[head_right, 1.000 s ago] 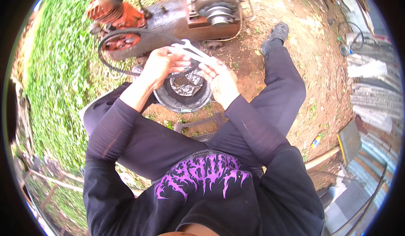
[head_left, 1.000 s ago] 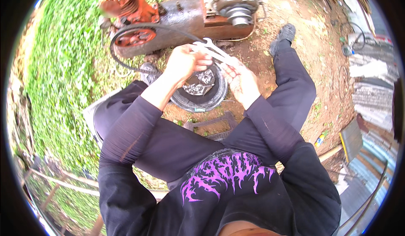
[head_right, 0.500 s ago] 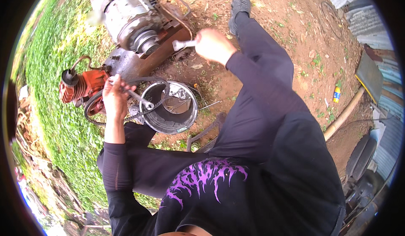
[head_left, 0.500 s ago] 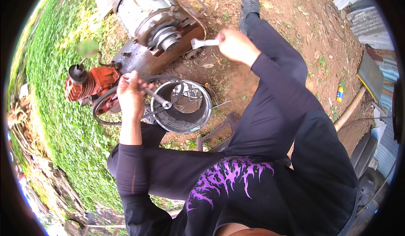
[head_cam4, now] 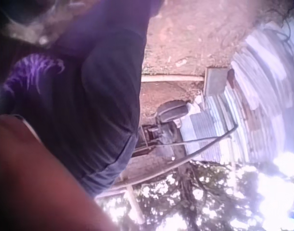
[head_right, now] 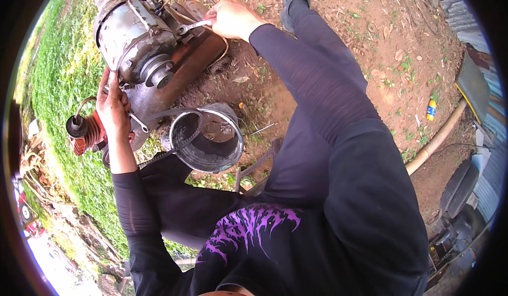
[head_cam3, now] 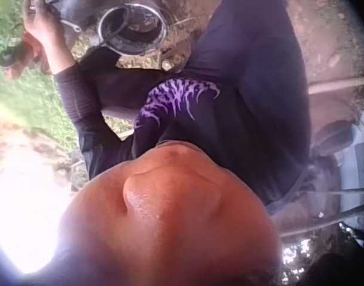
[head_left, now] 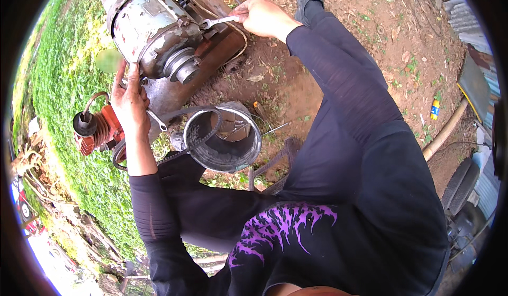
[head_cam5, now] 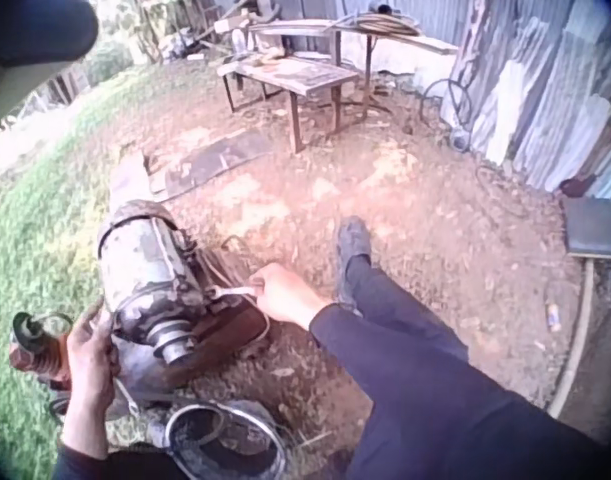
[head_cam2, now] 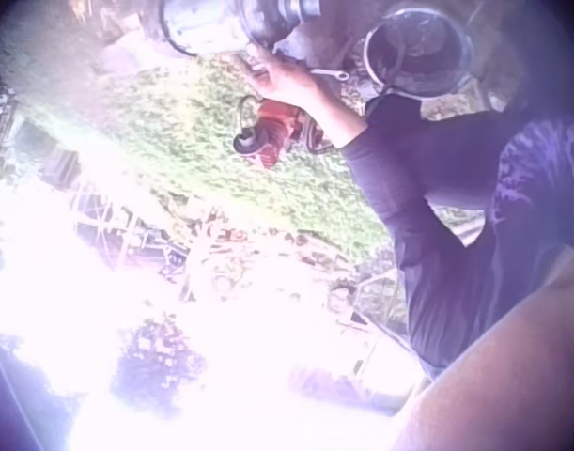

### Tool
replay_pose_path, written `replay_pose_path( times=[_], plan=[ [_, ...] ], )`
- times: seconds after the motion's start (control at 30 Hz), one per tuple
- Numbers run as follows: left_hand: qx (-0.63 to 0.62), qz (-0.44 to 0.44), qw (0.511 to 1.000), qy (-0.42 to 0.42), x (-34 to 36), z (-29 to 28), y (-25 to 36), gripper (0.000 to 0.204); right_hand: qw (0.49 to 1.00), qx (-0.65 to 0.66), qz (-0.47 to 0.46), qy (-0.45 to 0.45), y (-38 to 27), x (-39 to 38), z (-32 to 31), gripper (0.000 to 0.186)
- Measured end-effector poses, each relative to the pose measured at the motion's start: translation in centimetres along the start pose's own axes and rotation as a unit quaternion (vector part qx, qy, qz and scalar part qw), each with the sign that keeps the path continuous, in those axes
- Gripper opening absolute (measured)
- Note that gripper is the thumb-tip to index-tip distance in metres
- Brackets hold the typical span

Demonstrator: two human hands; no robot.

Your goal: The person removes a belt from a motor assembly, dips the belt into a bucket of liquid, and then uses a wrench to loosen a bolt on the motor housing.

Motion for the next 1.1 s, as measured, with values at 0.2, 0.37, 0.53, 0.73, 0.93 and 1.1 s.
replay_pose_path(
  times=[0.2,0.37,0.53,0.73,0.93,1.1],
  plan=[
    [0.019,-0.029,0.999,0.016,0.3,0.4,-0.3,0.058,1.000,-0.014,-0.021,-0.008,-1.0,-1.8,0.5,0.029],
    [0.025,-0.066,0.998,0.003,0.5,0.3,0.5,0.058,0.999,-0.031,-0.008,-0.031,-1.0,-1.1,0.9,0.029],
    [0.037,-0.074,0.997,-0.007,0.5,0.3,1.1,0.059,0.996,-0.083,-0.025,-0.032,-1.4,-0.3,0.8,0.029],
    [0.031,-0.083,0.996,-0.008,0.5,-0.2,0.6,0.058,0.980,-0.185,-0.074,0.004,-2.6,-0.7,0.3,0.031],
    [0.032,-0.093,0.995,-0.016,0.7,-0.1,0.5,0.060,0.946,-0.278,-0.156,0.062,-2.1,-0.8,0.6,0.031],
    [0.040,-0.092,0.995,-0.017,0.9,-0.4,0.2,0.062,0.917,-0.308,-0.226,0.118,-1.6,-0.6,1.4,0.026]
  ],
)
Point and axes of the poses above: each hand's wrist, its own x-axis towards the middle knuckle, its own z-axis out of the palm, y = z × x, the point moved 5 cm from there along x, towards the middle knuckle, and after that the axes turned 15 degrees about z, right-handed, at the moved point
